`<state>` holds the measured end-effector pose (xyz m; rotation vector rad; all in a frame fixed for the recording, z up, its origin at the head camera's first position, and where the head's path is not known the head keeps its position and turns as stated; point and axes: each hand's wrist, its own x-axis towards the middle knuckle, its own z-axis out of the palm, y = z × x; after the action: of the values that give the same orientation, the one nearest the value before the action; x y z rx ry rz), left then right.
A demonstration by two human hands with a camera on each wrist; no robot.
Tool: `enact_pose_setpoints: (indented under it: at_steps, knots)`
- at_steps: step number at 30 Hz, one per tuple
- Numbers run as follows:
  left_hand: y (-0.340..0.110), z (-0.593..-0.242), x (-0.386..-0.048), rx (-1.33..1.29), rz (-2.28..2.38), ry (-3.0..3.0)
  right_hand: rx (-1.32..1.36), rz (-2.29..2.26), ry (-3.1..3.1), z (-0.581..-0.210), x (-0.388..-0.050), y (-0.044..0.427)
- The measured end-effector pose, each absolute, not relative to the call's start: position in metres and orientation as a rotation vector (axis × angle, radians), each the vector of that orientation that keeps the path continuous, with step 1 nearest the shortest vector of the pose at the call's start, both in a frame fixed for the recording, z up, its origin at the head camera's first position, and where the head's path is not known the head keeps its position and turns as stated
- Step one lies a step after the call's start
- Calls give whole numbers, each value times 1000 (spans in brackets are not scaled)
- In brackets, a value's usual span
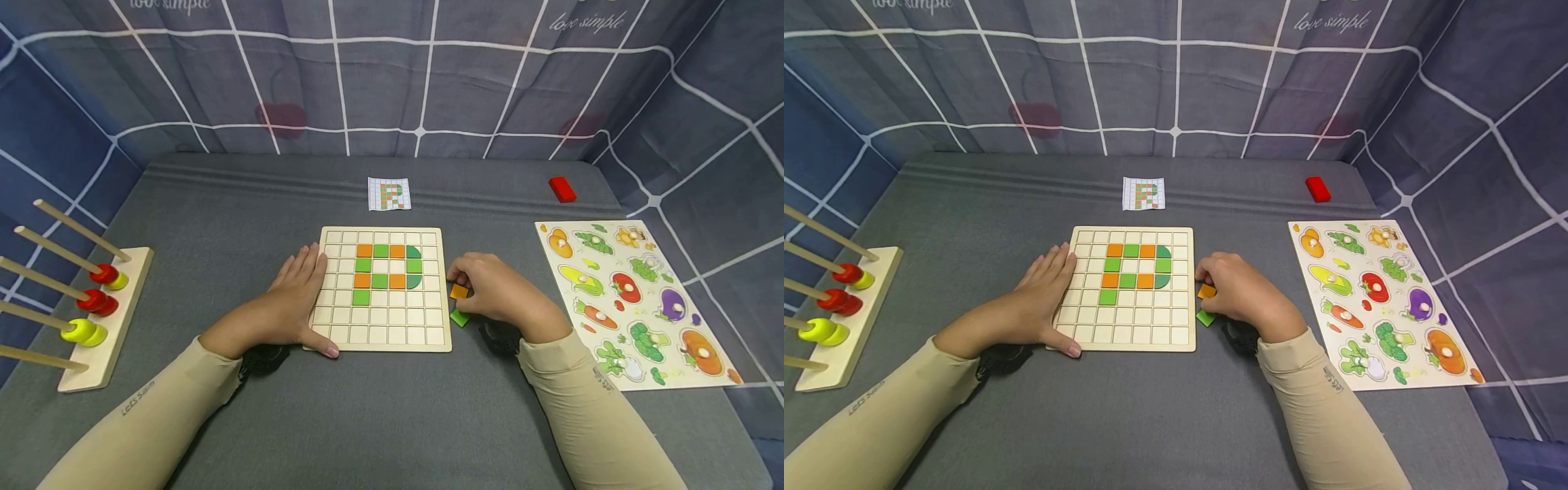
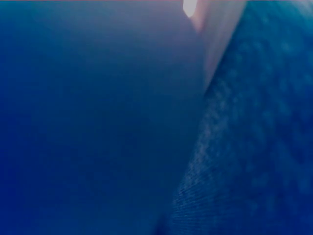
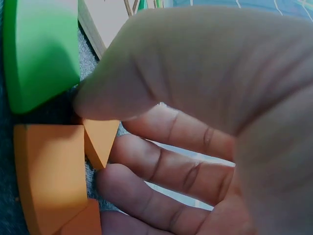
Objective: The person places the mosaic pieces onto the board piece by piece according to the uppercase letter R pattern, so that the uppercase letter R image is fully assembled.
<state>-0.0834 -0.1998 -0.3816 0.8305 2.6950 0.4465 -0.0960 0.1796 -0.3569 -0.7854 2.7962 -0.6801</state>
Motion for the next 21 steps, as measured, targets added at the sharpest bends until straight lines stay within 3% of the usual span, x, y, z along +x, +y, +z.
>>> enact_pose_setpoints:
  at_steps: [21]
  knots:
    - [-200,-384,-85,834,422,2693,-716,-737,2852,-358,-97,178]
